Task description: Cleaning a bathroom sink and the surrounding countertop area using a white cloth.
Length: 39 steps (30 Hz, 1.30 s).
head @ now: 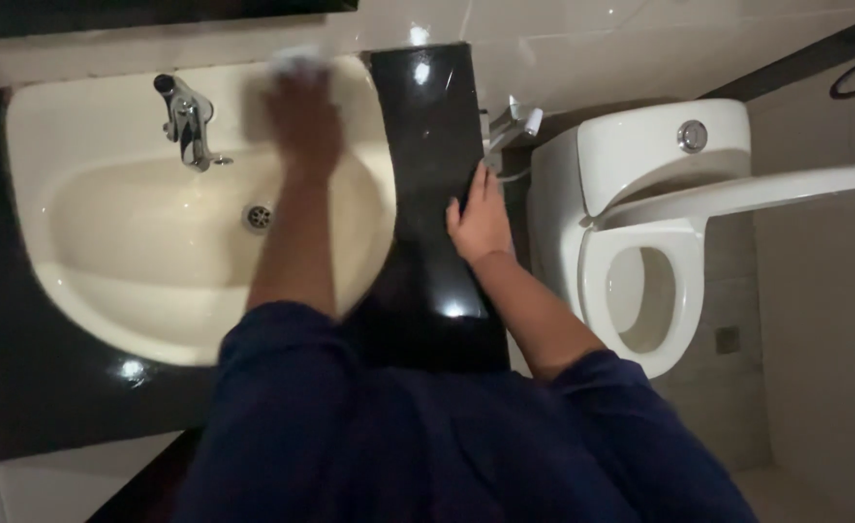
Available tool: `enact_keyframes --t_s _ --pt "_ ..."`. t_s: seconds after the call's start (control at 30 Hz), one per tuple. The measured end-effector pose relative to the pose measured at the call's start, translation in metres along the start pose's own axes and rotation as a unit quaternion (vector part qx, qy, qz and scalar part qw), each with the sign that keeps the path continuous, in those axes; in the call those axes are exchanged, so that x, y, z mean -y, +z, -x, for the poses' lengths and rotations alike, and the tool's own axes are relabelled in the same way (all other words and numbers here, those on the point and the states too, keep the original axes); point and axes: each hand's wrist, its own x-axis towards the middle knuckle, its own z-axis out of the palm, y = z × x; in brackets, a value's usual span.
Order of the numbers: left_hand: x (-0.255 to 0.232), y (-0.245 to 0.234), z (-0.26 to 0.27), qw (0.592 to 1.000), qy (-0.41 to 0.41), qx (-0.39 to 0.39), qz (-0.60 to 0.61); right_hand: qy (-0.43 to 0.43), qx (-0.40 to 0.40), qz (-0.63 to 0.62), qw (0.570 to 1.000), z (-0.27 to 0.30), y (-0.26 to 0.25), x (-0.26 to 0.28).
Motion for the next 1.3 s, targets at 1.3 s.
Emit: enact_keyframes --t_s 1.3 --pt "-0.110 0.037 -0.029 0.894 0.437 0.103 -0.006 0.000 -0.039 -0.004 0.999 0.001 0.011 0.008"
